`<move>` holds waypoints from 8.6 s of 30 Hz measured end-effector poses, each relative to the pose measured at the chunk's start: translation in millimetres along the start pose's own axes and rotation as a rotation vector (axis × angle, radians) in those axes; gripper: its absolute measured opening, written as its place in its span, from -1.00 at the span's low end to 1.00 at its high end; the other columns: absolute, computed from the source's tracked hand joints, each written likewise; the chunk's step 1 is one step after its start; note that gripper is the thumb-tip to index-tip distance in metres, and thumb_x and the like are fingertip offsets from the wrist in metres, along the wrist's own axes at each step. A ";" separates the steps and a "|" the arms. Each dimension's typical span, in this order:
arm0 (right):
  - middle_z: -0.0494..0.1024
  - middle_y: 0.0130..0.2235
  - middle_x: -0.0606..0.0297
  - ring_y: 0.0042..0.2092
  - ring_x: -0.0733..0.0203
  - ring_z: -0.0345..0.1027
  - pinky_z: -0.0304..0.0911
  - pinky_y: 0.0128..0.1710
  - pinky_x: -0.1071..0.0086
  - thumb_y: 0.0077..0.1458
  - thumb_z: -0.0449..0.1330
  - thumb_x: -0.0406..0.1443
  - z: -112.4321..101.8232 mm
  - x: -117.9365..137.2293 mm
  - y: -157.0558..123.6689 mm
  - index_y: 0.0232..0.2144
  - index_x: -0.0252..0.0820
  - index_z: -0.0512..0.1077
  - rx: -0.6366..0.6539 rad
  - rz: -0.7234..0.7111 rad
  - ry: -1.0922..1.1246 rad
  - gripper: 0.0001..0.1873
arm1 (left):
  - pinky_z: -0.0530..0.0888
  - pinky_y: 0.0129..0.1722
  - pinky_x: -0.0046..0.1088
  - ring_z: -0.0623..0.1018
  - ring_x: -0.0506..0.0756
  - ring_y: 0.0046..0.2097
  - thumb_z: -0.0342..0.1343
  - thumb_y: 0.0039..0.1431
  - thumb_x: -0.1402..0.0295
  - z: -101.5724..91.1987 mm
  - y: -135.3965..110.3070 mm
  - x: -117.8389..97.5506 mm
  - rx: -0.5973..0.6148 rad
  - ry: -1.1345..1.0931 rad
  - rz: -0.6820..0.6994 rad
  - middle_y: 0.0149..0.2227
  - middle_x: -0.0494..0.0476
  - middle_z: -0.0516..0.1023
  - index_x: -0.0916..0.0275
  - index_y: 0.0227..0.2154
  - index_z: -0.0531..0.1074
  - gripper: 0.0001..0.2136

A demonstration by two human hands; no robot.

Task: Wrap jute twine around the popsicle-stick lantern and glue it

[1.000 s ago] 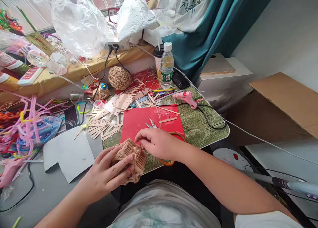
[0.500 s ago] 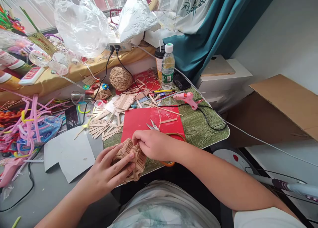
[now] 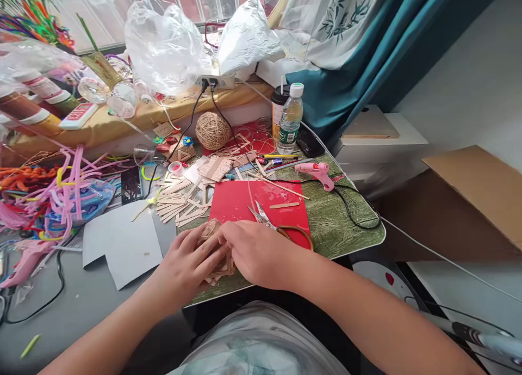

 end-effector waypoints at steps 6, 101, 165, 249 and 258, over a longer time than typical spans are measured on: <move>0.52 -0.21 0.24 -0.22 0.15 0.40 0.30 -0.16 0.33 0.26 0.02 -0.55 9.4 -9.2 -0.7 -0.17 -0.13 0.32 -0.039 0.014 -0.013 -0.75 | 0.35 0.24 0.13 0.26 0.49 0.42 0.27 0.18 0.34 4.6 1.1 6.1 0.057 -0.042 -0.101 0.55 0.11 0.15 0.14 0.38 0.34 -0.32; 0.61 -0.02 -0.01 -0.05 -0.11 0.57 0.60 -0.06 -0.03 0.46 0.01 -0.43 123.7 -32.7 -47.2 0.57 -0.23 -0.22 -0.174 -0.013 -0.205 -0.21 | 0.46 0.22 0.17 0.35 0.53 0.34 0.38 0.07 0.22 23.0 -6.7 18.6 0.115 -0.293 -0.420 0.56 0.25 0.09 0.13 0.42 0.25 -0.17; 0.73 -0.24 0.16 -0.31 0.10 0.64 0.52 -0.29 0.25 0.44 0.03 -0.41 72.8 -1.8 -55.2 0.28 -0.19 0.36 -0.395 -0.067 -0.171 -0.58 | 0.38 0.27 0.19 0.34 0.50 0.35 0.39 0.13 0.17 3.8 -8.9 33.9 -0.124 -0.302 -0.548 0.54 0.23 0.17 0.03 0.49 0.10 -0.09; 0.58 -0.19 0.26 -0.17 0.14 0.50 0.43 -0.08 0.22 0.37 0.27 -0.26 32.0 12.4 -8.1 -0.03 -0.06 0.45 -0.391 -0.071 0.125 -0.85 | 0.15 0.50 0.25 0.02 0.47 0.58 0.54 0.03 0.19 -0.8 -25.1 48.0 -0.649 -0.781 -0.542 0.57 0.32 0.01 -0.04 0.49 0.09 0.03; 0.10 0.56 0.06 0.54 -0.14 0.06 0.09 0.50 -0.17 0.11 0.50 -0.24 31.6 -23.0 4.3 0.53 0.10 -0.01 -0.252 -0.034 0.544 0.13 | 0.16 0.50 0.23 0.04 0.48 0.58 0.48 0.03 -0.06 4.3 -14.0 33.8 -0.556 -1.205 -0.378 0.59 0.25 -0.04 -0.11 0.48 0.12 0.00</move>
Point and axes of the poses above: each hand's wrist, its own y-axis towards the middle knuckle, its own z-axis out of the palm, x = y × z, the point moved 6 cm from there along y, towards the middle knuckle
